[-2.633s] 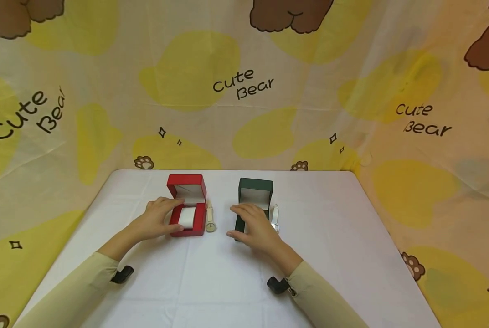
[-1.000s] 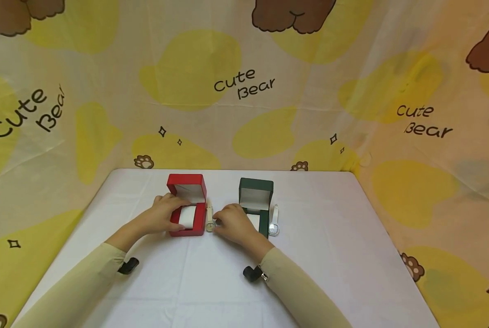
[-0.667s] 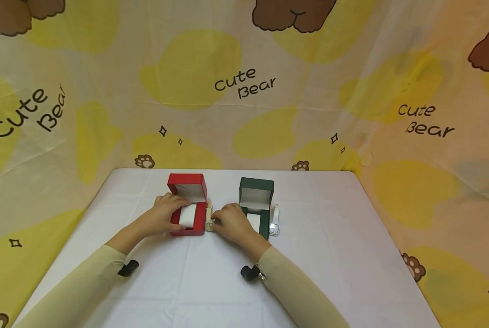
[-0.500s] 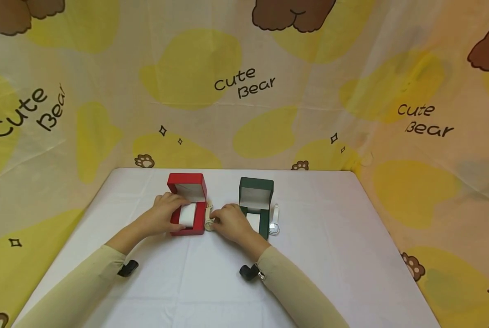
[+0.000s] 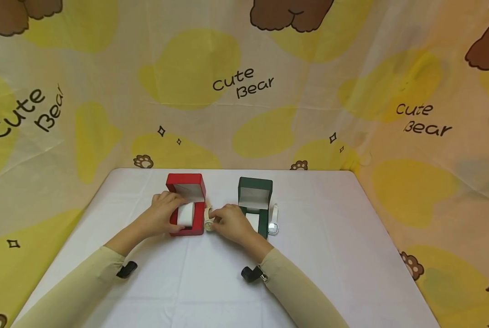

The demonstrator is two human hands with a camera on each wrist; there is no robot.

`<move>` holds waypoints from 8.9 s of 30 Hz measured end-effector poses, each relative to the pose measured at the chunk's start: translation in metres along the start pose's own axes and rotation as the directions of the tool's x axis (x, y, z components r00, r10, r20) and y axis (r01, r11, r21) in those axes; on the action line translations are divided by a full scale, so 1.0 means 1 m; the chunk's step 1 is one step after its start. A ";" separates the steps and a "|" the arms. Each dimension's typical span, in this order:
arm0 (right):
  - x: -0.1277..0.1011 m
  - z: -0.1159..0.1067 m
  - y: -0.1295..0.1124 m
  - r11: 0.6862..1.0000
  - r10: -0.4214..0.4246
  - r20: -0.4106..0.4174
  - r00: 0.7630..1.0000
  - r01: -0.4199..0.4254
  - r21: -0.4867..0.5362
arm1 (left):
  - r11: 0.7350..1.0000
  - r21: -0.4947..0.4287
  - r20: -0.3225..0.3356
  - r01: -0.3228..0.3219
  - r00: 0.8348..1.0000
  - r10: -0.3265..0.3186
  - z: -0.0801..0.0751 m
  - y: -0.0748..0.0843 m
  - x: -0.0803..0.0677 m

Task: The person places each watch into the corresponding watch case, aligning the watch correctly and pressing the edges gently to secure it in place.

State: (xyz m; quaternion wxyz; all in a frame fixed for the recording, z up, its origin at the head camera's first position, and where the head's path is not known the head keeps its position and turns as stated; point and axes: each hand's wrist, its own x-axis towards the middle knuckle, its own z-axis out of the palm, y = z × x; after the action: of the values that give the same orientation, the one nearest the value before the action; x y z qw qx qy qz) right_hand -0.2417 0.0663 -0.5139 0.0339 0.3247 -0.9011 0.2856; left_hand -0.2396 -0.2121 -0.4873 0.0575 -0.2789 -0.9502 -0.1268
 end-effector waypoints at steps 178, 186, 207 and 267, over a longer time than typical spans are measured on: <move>-0.072 -0.021 -0.030 0.971 -0.099 -0.432 0.897 0.182 0.155 | 0.977 -0.211 -0.404 -0.041 0.914 -0.048 0.008 0.100 -0.018; -0.072 -0.016 -0.032 0.967 -0.097 -0.458 0.884 0.193 0.168 | 0.977 -0.207 -0.419 -0.046 0.907 -0.046 0.009 0.098 -0.017; -0.070 -0.038 -0.010 0.933 0.004 -0.212 0.977 0.072 0.351 | 0.958 -0.282 -0.319 -0.058 0.947 -0.036 0.008 0.095 -0.018; -0.070 -0.041 -0.013 0.938 -0.139 -0.171 0.975 0.185 0.294 | 0.942 -0.290 -0.259 -0.167 0.962 0.090 0.001 0.103 -0.019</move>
State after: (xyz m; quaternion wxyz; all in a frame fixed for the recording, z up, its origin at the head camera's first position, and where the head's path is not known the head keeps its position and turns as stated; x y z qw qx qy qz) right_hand -0.1837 0.1198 -0.4910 0.0728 0.3771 -0.8105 0.4422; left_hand -0.1679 -0.1382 -0.4703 0.1368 -0.3287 -0.8840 -0.3031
